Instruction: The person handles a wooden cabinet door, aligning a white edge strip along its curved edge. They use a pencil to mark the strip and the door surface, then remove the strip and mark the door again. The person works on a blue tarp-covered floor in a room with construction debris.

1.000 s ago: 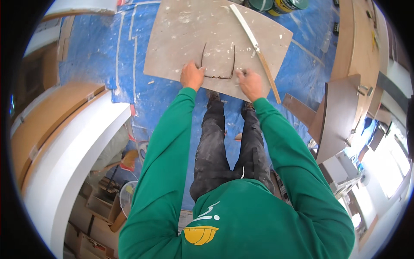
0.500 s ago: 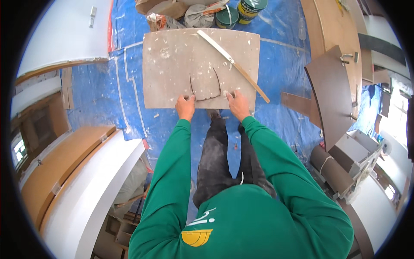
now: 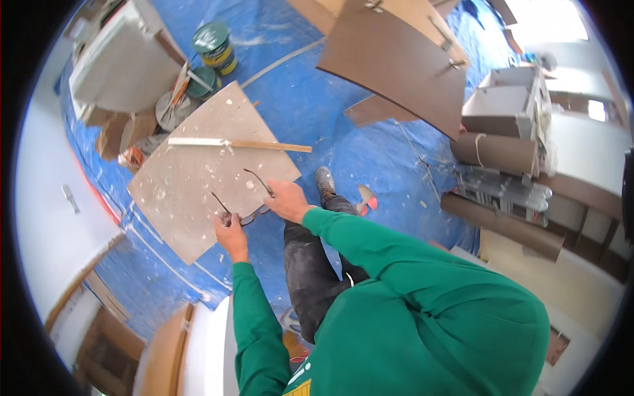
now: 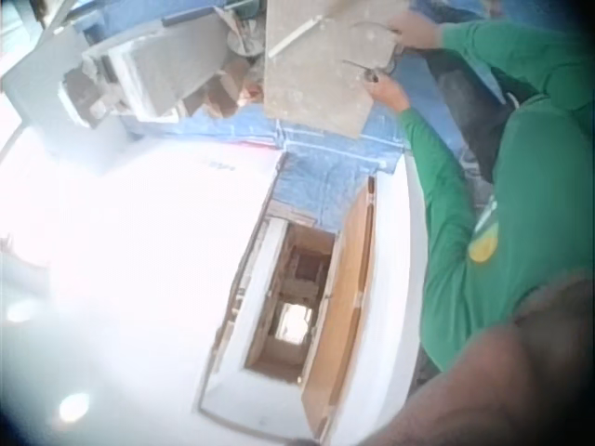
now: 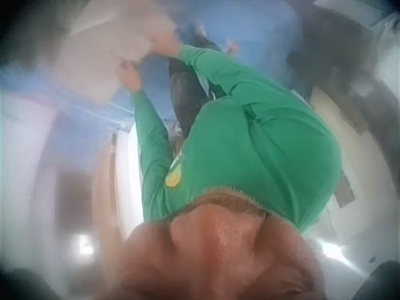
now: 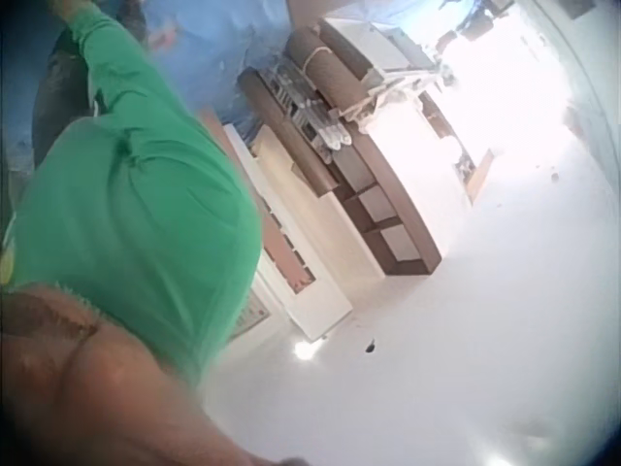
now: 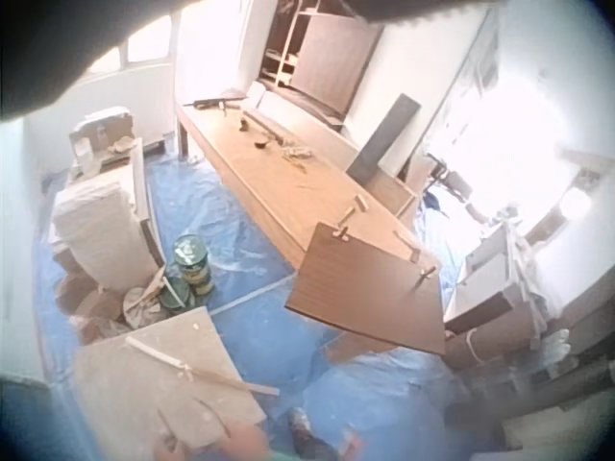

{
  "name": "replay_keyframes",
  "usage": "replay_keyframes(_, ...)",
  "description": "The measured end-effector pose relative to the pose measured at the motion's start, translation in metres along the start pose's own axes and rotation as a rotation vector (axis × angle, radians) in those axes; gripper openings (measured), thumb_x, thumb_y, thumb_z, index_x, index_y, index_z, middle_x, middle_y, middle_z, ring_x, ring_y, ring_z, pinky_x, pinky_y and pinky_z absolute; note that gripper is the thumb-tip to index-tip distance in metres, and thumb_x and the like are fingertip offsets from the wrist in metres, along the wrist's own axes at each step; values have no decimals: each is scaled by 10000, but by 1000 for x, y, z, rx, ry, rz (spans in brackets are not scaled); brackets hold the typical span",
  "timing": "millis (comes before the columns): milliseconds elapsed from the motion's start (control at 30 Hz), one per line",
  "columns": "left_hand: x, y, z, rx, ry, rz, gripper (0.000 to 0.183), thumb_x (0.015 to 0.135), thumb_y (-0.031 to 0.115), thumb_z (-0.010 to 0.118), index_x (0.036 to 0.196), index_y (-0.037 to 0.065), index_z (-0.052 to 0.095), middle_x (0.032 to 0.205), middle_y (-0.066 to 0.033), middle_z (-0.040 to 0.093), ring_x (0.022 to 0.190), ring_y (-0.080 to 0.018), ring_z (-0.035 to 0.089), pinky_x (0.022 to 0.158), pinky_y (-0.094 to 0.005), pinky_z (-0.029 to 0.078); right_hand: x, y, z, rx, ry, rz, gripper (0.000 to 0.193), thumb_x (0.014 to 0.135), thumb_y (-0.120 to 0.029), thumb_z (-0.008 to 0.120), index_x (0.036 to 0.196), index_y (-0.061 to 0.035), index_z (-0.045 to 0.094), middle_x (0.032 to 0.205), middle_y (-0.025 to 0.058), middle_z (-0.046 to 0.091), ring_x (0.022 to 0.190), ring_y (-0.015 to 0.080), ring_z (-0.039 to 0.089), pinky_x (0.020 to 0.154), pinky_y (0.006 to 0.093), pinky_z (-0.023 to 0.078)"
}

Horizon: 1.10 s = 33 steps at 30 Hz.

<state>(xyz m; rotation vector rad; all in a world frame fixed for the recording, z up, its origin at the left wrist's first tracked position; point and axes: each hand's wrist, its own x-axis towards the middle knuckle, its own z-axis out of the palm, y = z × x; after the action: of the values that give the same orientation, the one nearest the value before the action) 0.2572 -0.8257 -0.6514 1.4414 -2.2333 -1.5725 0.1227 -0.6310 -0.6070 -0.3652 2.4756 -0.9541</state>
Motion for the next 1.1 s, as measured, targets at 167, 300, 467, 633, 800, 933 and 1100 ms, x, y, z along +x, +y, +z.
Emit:
replay_keyframes(167, -113, 208, -2, -270, -423, 69, 313, 1069, 42, 755, 1352, -91, 733, 1099, -155, 831, 994, -179, 785, 906, -308, 617, -116, -26, -205, 460, 242, 130, 319, 1007, -155, 773, 1283, -9, 710, 1042, 227, 830, 975, 339, 836, 851, 435, 657)
replay_keyframes(300, -226, 400, -28, -436, -683, 272, 251, 1032, -52, 745, 1282, -72, 735, 1054, -163, 820, 975, -205, 792, 923, -350, 635, -218, -94, -401, 439, 322, 56, 308, 1033, -122, 788, 1302, 27, 757, 1039, 153, 841, 959, 183, 816, 867, 343, 646)
replay_keyframes(467, -344, 518, -46, -658, -952, 880, 338, 1007, -88, 665, 1339, -29, 688, 1083, -199, 810, 1024, -317, 813, 896, -418, 674, -348, -132, -539, 322, 682, -567, 307, 965, -35, 817, 1255, 27, 739, 1003, 172, 787, 853, 230, 770, 752, 346, 637)
replay_keyframes(633, -419, 562, -29, -785, -1157, 1329, 399, 1099, 106, 708, 1489, 50, 643, 1221, -152, 777, 1033, -304, 792, 893, -380, 682, -422, -127, -595, 254, 880, -907, 423, 1052, -174, 753, 1444, -56, 644, 1059, 100, 678, 749, 213, 647, 594, 314, 593)
replay_keyframes(800, -496, 562, -8, -781, -1155, 1418, 427, 1107, 200, 750, 1517, 126, 661, 1233, -60, 752, 1107, -233, 719, 923, -340, 648, -494, -91, -626, 170, 911, -910, 452, 1088, -284, 758, 1506, -143, 662, 1153, 12, 682, 832, 158, 676, 629, 283, 562)
replay_keyframes(933, -530, 555, -13, -914, -1104, 1371, 462, 993, 211, 882, 1426, 131, 743, 1181, -31, 769, 1079, -226, 721, 914, -328, 639, -526, -82, -631, 197, 966, -974, 433, 1068, -321, 812, 1476, -208, 723, 1160, -54, 712, 877, 127, 704, 730, 250, 557)
replay_keyframes(1100, -551, 556, -16, -933, -1057, 1373, 458, 974, 203, 894, 1401, 114, 755, 1159, -45, 778, 1052, -225, 738, 907, -322, 645, -531, -67, -647, 298, 967, -1188, 311, 1035, -316, 866, 1303, -188, 776, 1228, -73, 770, 886, 73, 714, 732, 206, 554)
